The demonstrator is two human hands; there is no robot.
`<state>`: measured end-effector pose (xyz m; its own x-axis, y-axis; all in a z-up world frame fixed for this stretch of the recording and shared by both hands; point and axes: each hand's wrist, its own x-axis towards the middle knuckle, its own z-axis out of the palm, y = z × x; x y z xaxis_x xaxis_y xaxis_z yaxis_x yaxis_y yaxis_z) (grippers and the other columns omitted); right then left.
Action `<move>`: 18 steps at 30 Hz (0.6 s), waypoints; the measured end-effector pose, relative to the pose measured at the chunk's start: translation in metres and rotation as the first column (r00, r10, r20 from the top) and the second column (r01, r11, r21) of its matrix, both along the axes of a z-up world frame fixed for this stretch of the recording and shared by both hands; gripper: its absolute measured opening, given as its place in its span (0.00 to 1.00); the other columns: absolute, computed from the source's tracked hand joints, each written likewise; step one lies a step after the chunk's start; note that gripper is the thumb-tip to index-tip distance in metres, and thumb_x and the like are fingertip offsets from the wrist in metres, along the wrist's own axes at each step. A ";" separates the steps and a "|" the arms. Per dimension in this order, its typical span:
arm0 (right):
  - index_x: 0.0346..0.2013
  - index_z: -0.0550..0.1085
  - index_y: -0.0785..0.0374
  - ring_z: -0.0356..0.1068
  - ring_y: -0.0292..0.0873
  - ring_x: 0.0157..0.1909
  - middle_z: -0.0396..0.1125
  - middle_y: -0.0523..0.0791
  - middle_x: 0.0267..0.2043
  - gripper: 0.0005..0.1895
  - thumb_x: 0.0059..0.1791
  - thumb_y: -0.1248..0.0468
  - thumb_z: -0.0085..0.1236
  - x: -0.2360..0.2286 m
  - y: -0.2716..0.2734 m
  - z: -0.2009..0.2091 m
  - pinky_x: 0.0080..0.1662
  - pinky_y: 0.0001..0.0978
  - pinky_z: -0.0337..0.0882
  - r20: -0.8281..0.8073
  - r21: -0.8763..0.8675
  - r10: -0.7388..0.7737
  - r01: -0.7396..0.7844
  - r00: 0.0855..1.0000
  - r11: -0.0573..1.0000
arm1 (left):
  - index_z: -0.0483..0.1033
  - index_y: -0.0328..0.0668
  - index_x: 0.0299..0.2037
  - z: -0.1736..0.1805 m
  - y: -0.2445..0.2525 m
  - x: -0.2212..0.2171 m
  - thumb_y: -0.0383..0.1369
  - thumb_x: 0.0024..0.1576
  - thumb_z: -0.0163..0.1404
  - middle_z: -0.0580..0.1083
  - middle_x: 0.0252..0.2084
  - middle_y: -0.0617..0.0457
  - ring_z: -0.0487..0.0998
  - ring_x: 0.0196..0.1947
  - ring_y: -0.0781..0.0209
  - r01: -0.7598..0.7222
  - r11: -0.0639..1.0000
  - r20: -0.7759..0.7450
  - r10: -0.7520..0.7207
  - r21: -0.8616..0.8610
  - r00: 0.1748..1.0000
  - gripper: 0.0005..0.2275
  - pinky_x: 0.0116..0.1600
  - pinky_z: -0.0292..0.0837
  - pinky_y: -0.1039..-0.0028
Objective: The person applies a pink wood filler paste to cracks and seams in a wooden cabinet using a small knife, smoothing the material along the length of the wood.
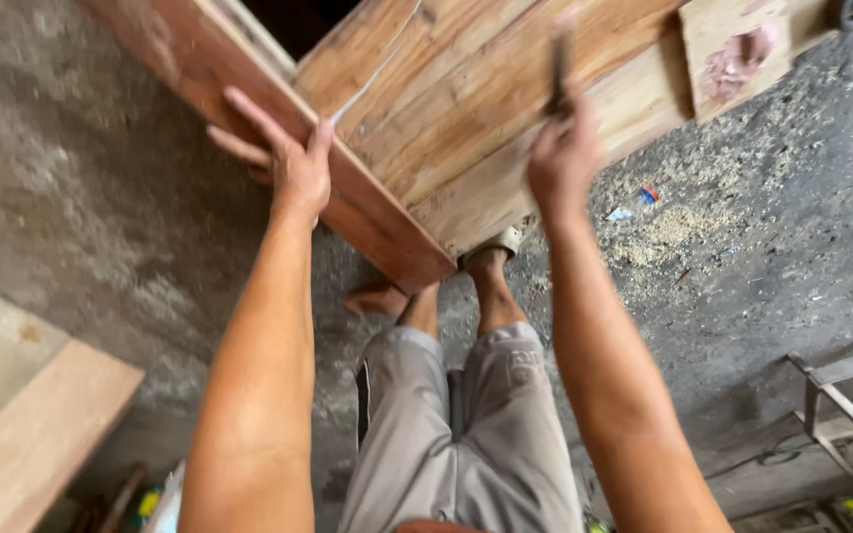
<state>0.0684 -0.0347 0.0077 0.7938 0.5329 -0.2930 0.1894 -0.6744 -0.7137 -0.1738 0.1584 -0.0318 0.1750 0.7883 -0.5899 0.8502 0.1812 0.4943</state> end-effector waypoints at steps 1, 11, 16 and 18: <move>0.65 0.67 0.61 0.76 0.53 0.51 0.74 0.50 0.56 0.18 0.60 0.67 0.39 0.011 0.006 0.002 0.53 0.43 0.76 -0.155 -0.466 -0.254 0.156 0.955 0.871 | 0.16 0.67 0.74 0.000 -0.004 -0.008 0.48 0.66 0.62 0.07 0.71 0.34 0.29 0.78 0.22 0.008 1.000 -0.001 -0.008 0.018 1.000 0.52 0.74 0.32 0.34; 0.67 0.67 0.63 0.72 0.54 0.66 0.68 0.53 0.65 0.24 0.57 0.79 0.47 -0.075 -0.009 -0.034 0.68 0.45 0.74 0.136 0.199 0.260 -0.283 0.956 0.938 | 0.17 0.69 0.74 -0.008 -0.002 -0.010 0.45 0.65 0.60 0.07 0.72 0.35 0.33 0.77 0.20 0.005 1.000 0.042 -0.007 0.031 0.999 0.51 0.75 0.39 0.37; 0.65 0.67 0.65 0.76 0.50 0.51 0.72 0.52 0.54 0.26 0.53 0.81 0.45 -0.058 -0.025 -0.027 0.52 0.41 0.80 0.106 0.249 0.158 -0.180 0.982 0.952 | 0.18 0.66 0.76 -0.014 -0.013 -0.023 0.46 0.68 0.59 0.09 0.76 0.35 0.38 0.78 0.21 -0.024 1.000 0.080 0.023 0.020 0.997 0.49 0.77 0.52 0.41; 0.64 0.69 0.63 0.74 0.55 0.48 0.72 0.54 0.51 0.26 0.51 0.79 0.47 -0.054 -0.021 -0.016 0.48 0.43 0.77 0.153 0.155 0.343 -0.366 0.927 0.918 | 0.16 0.67 0.75 -0.016 -0.010 -0.013 0.45 0.68 0.61 0.06 0.71 0.32 0.33 0.78 0.21 0.023 0.994 0.079 -0.031 0.107 0.996 0.51 0.76 0.42 0.36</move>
<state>0.0148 -0.0554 -0.0082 0.5663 0.8201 -0.0817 0.4841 -0.4113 -0.7723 -0.1870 0.1488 -0.0475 0.2403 0.8401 -0.4863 0.8110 0.1015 0.5762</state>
